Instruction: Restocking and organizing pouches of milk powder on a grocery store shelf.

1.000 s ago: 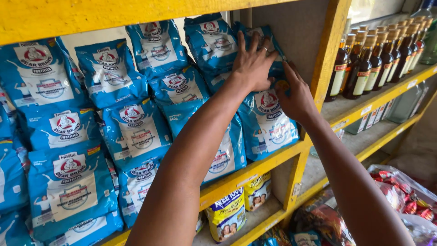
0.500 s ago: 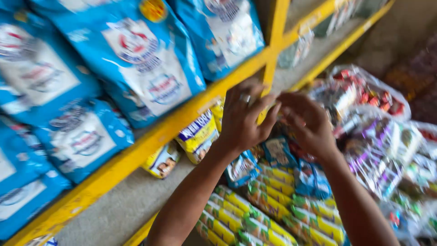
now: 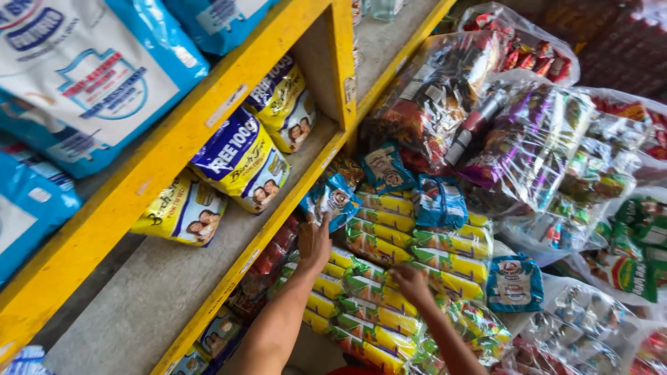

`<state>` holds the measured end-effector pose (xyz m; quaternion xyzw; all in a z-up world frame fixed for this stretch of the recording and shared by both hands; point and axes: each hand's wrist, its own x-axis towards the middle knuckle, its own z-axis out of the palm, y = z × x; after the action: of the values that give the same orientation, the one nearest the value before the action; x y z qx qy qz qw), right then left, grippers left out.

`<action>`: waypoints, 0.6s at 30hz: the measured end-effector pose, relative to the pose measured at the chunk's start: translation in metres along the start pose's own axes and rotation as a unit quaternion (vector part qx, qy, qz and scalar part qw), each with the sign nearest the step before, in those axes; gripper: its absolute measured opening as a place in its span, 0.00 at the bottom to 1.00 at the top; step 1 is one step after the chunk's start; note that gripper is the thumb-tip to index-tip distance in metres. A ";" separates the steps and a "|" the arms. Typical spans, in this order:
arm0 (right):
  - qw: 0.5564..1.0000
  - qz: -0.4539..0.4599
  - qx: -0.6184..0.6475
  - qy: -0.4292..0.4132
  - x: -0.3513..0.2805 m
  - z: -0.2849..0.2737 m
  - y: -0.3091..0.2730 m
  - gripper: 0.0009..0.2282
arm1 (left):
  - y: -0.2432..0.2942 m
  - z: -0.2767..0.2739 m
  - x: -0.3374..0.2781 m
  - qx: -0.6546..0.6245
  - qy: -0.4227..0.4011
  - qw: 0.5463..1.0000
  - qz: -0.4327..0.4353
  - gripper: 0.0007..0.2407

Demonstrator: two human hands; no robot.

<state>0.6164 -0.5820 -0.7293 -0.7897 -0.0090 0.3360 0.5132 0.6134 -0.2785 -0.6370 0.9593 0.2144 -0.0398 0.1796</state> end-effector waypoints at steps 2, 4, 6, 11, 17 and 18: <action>1.000 -0.024 -0.007 -0.002 -0.013 0.017 0.022 0.18 | -0.010 0.022 0.002 0.009 0.010 1.000 -0.015 0.31; 0.996 -0.047 -0.016 0.073 -0.026 0.028 0.011 0.19 | -0.015 0.025 0.013 0.032 0.024 0.999 -0.015 0.34; 0.996 -0.048 0.004 0.075 -0.032 0.025 -0.005 0.19 | -0.011 0.016 0.015 0.041 0.008 0.999 0.005 0.35; 0.998 -0.036 0.024 0.048 -0.025 0.030 -0.013 0.19 | -0.019 0.025 0.011 -0.032 0.041 0.998 0.039 0.33; 0.979 0.026 0.187 -0.076 -0.009 0.055 -0.078 0.25 | -0.036 -0.012 -0.024 -0.421 -0.022 0.907 -0.015 0.17; 0.958 0.061 0.267 -0.086 -0.009 0.060 -0.092 0.26 | -0.037 -0.026 -0.039 -0.623 -0.148 0.766 -0.061 0.17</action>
<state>0.6077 -0.4936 -0.6637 -0.5915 0.0847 0.4233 0.6810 0.5620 -0.2536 -0.6191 0.6040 0.2210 -0.0499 0.7641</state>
